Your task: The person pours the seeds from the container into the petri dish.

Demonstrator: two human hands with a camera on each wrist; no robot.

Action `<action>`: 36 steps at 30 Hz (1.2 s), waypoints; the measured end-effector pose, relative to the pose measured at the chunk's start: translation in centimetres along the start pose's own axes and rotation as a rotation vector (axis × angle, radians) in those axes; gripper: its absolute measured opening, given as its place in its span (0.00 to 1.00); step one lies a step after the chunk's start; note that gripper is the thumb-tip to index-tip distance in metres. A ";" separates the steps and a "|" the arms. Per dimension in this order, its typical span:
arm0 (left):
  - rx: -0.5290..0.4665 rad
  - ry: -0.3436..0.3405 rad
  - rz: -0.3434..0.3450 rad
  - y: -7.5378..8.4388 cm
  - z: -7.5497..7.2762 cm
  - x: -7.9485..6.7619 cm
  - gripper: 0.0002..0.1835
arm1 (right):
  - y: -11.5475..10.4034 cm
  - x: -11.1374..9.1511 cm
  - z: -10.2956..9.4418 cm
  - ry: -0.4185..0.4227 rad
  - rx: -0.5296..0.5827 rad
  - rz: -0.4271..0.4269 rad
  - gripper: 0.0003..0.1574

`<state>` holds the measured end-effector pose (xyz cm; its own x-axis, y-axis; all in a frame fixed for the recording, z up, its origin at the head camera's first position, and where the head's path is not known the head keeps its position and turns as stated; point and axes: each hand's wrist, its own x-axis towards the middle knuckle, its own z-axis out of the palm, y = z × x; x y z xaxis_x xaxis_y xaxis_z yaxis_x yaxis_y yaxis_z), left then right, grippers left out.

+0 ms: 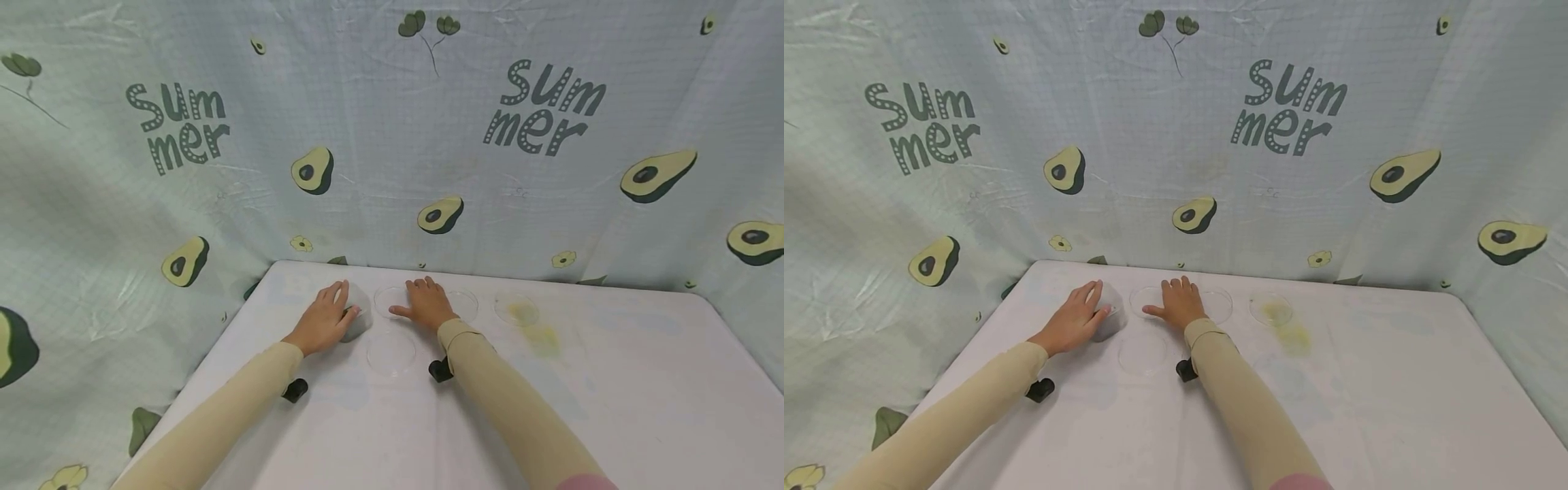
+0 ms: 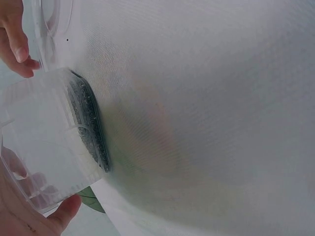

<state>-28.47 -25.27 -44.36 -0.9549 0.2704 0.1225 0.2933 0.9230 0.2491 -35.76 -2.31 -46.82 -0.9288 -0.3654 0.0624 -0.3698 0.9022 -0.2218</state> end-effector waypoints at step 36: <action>-0.028 -0.019 0.000 0.0 -0.2 -0.2 0.38 | -1.0 -0.2 -0.7 -0.104 -0.077 -0.071 0.57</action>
<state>-28.24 -25.36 -44.21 -0.9555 0.2757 0.1044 0.2942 0.9152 0.2756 -35.25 -2.95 -45.91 -0.8942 -0.4469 -0.0270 -0.4389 0.8868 -0.1448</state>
